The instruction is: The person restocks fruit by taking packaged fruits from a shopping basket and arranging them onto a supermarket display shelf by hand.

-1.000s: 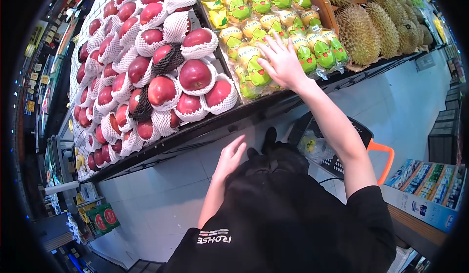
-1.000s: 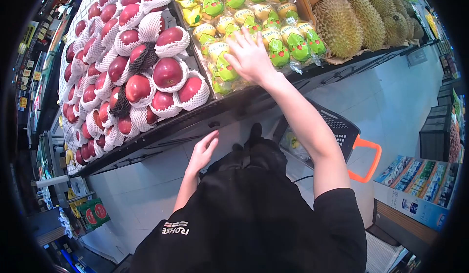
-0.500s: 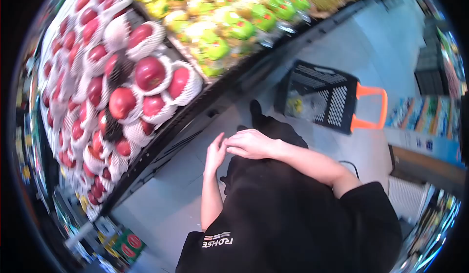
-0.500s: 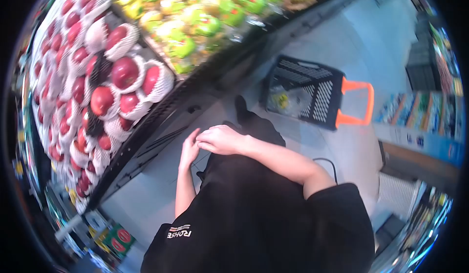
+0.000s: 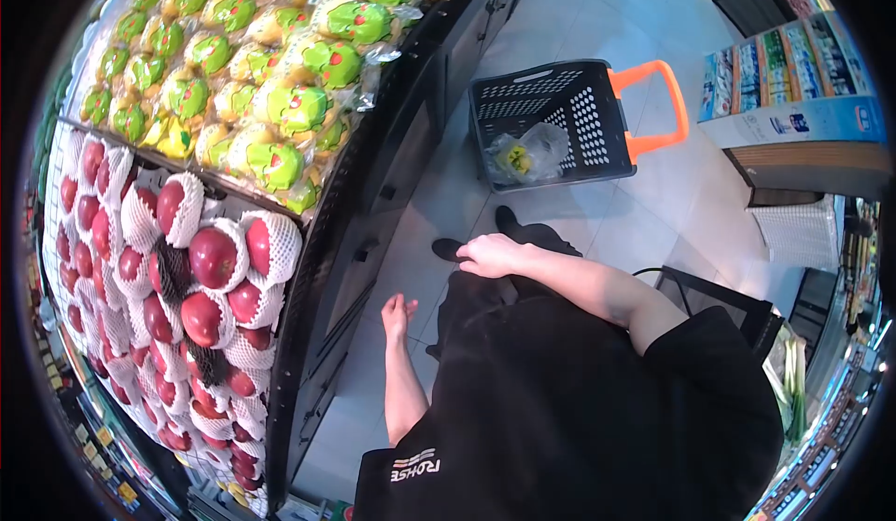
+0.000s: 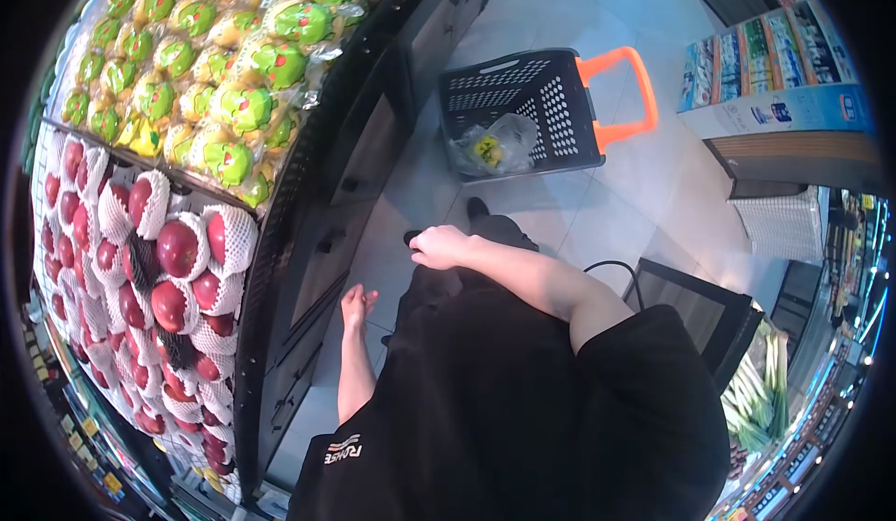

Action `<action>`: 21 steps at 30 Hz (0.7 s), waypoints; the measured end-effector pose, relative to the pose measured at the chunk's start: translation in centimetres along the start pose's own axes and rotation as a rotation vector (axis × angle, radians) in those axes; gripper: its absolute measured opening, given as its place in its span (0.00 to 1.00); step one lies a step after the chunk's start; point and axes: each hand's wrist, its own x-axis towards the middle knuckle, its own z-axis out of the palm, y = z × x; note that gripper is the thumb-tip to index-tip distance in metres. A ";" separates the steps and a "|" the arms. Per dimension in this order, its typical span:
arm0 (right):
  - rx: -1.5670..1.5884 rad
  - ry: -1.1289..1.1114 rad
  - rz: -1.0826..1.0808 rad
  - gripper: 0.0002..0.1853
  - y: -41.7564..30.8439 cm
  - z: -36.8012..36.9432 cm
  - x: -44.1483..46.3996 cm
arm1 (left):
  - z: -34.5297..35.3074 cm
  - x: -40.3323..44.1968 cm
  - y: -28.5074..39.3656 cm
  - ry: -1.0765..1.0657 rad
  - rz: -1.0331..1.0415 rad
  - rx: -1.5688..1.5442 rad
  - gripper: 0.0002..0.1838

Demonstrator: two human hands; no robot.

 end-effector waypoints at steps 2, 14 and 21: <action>0.019 -0.018 0.046 0.18 1.2 0.2 -0.5 | -0.2 -0.1 -1.8 0.016 -0.074 0.018 0.23; 0.323 0.074 0.203 0.21 10.3 -2.4 -5.3 | 8.3 0.7 5.5 0.019 0.001 0.080 0.22; 0.496 0.064 0.136 0.22 18.1 -6.5 -7.1 | 18.5 -2.0 7.8 0.081 0.102 -0.039 0.23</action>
